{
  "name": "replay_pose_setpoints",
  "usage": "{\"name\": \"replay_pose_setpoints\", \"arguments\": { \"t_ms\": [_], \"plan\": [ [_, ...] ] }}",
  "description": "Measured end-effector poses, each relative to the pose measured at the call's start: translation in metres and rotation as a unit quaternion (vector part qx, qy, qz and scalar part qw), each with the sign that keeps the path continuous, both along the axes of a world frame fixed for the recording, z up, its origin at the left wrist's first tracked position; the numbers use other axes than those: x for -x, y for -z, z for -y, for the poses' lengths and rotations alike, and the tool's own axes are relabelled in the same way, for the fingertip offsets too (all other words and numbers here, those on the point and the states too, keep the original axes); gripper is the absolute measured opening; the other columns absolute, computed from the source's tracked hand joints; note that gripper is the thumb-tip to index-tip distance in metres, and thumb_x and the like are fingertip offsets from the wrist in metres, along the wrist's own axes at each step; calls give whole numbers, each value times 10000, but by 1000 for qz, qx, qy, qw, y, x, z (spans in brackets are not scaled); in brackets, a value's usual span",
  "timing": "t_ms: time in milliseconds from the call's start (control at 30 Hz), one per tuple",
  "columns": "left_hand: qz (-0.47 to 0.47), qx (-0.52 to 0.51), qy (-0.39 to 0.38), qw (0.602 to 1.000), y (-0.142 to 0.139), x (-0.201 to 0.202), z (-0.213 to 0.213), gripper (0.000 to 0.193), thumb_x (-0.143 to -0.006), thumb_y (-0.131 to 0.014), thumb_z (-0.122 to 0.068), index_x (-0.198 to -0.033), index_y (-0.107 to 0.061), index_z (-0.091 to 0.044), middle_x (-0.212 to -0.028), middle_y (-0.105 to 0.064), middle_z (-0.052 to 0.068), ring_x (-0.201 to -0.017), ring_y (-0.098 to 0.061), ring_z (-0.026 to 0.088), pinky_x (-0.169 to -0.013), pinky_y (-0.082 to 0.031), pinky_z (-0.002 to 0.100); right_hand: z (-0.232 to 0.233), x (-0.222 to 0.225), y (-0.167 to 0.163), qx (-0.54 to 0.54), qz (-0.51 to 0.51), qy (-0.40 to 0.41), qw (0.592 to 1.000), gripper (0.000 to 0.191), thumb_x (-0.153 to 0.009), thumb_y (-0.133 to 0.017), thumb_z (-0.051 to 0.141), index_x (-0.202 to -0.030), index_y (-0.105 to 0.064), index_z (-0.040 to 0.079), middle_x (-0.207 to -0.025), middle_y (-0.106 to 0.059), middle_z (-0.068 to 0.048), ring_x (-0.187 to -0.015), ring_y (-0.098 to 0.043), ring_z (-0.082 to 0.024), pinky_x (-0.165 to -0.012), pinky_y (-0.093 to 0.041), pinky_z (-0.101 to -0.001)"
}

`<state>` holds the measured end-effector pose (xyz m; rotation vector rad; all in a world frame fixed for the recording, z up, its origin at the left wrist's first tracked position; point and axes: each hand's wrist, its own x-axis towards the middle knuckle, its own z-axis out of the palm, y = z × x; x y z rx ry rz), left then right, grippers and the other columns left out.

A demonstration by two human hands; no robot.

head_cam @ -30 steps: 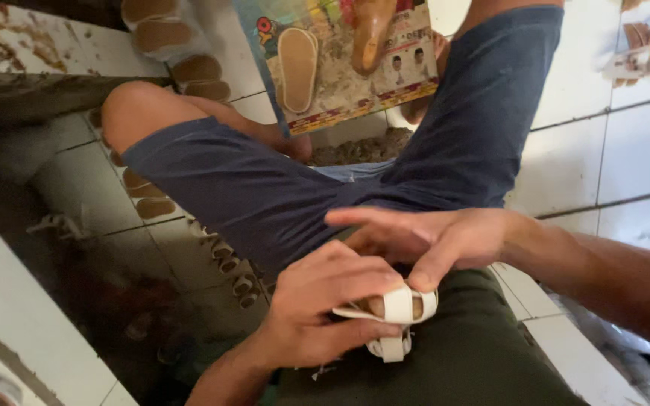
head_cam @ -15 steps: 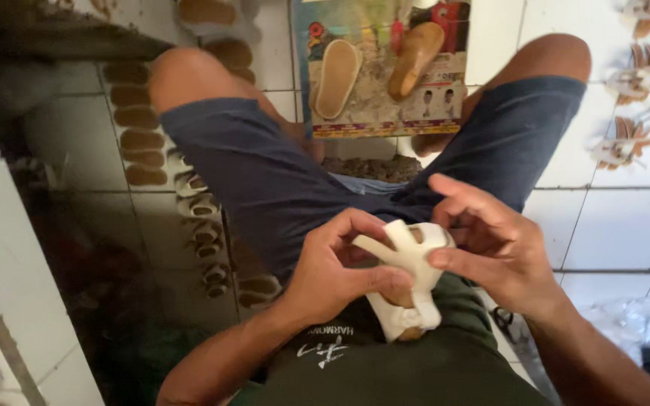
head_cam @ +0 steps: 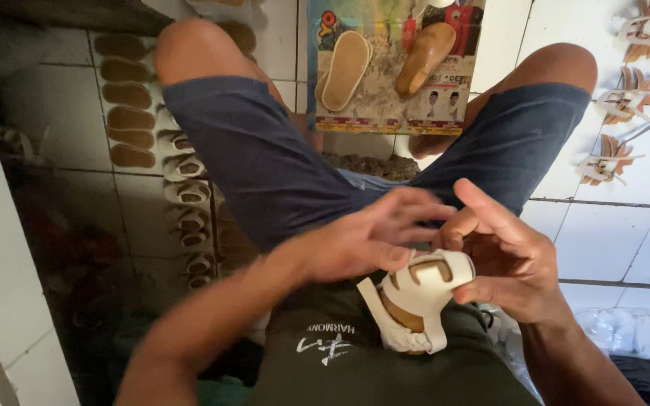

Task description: The person sits on the workshop floor and assembles sandal uppers: they pick up a wooden shoe last, stretch white strap pieces over it, tuck and press the strap ends, then set the finished last on the work board and pick up the next last and sole.

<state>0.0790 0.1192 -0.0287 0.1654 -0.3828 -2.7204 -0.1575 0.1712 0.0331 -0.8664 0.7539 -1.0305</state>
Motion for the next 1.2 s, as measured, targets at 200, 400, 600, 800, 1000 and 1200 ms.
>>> {"name": "replay_pose_setpoints", "arguments": {
  "t_ms": [200,400,600,800,1000,1200],
  "plan": [
    [-132,-32,152,979,15,22,22,981,-955,-783,-52,-1660,-115,-193,-1354,-541,127,-1244,-556,215,-1103,-484,378,3,1,-11,55,-13,-31,998,972,-843,-852,23,-1679,-356,37,-992,-627,-61,-951,-675,-185,-949,-554,-369],
    [281,206,-37,937,-58,-26,32,370,-948,-751,-58,-1294,-637,6,-1155,-679,108,-1033,-656,167,-899,-566,318,10,-1,-13,7,-97,-9,995,957,-839,-796,-58,-1652,-298,27,-1082,-621,-109,-1013,-611,-172,-904,-523,-309],
    [342,397,-93,847,-104,-38,29,196,-924,-718,-50,-1101,-672,19,-1037,-680,53,-952,-680,106,-862,-556,252,17,-9,-13,-35,-59,-27,997,1018,-851,-787,-85,-1679,-216,68,-1113,-596,-113,-1005,-597,-166,-899,-545,-304],
    [401,339,-100,845,-93,-34,20,131,-1024,-686,-118,-1022,-718,9,-981,-697,38,-834,-614,82,-722,-491,252,19,-15,-14,-35,-54,-42,997,1107,-818,-796,-112,-1694,-149,82,-1118,-587,-116,-1023,-586,-178,-958,-541,-328],
    [271,137,-42,952,-68,-42,7,182,-1047,-700,-149,-1116,-645,9,-1198,-614,60,-1091,-573,129,-962,-478,299,14,-15,-18,-18,-41,-63,997,1160,-823,-810,-108,-1702,-82,98,-1123,-611,-133,-1039,-608,-197,-961,-534,-345],
    [17,-105,138,985,-25,-29,6,651,-970,-702,-34,-1505,-331,-39,-1398,-500,117,-1422,-472,228,-1229,-381,405,4,-19,-24,62,-71,-108,990,1228,-807,-873,-54,-1707,-57,124,-1124,-620,-81,-1059,-636,-173,-995,-525,-337]
  ]
}}
